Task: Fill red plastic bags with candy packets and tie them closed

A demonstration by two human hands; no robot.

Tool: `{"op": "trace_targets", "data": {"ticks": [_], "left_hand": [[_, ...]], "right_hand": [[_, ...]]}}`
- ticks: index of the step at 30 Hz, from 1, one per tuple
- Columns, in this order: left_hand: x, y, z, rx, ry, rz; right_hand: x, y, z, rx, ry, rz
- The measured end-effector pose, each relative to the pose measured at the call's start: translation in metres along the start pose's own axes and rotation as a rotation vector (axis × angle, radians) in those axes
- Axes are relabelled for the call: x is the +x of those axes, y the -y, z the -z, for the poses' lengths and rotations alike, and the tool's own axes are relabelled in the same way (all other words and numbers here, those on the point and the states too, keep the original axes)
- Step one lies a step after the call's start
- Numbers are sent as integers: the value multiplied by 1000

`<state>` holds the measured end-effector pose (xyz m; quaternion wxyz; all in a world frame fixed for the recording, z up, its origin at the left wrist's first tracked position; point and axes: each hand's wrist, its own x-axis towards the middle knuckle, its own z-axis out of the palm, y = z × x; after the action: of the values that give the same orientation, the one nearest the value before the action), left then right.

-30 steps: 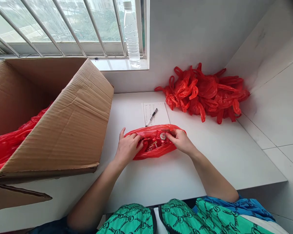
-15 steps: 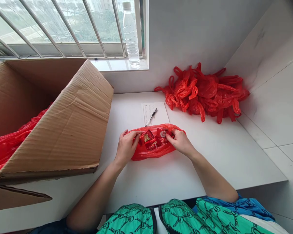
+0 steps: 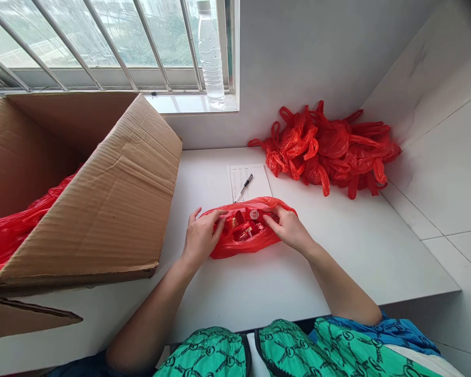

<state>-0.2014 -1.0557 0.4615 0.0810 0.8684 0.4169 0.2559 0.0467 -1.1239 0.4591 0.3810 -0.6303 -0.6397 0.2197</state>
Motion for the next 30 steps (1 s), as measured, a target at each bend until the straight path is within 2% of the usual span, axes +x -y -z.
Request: {"op": "trace_targets", "data": {"ticks": [4, 7, 9, 12, 15, 20, 25, 28, 30], "left_hand": [[-2, -1, 2, 163, -23, -28], [-3, -9, 3, 168, -95, -77], [-4, -17, 3, 143, -104, -146], [-6, -26, -1, 116, -29, -273], [-7, -29, -3, 113, 37, -337], [-6, -23, 1, 156, 80, -339], [-9, -14, -2, 168, 188, -335], [-10, -9, -6, 152, 251, -322], [-10, -8, -8, 138, 272, -301]], "right_hand": [[1, -7, -1, -343, -32, -46], [0, -6, -1, -472, -9, -33], [-2, -3, -1, -445, 53, 16], [-6, 2, -4, -374, 160, 91], [-7, 4, -10, -366, 200, 138], [-8, 7, -20, -438, 188, 204], [-12, 13, -27, -466, 143, 169], [-13, 15, -29, -478, 179, 156], [-13, 16, -28, -382, 209, 151]]}}
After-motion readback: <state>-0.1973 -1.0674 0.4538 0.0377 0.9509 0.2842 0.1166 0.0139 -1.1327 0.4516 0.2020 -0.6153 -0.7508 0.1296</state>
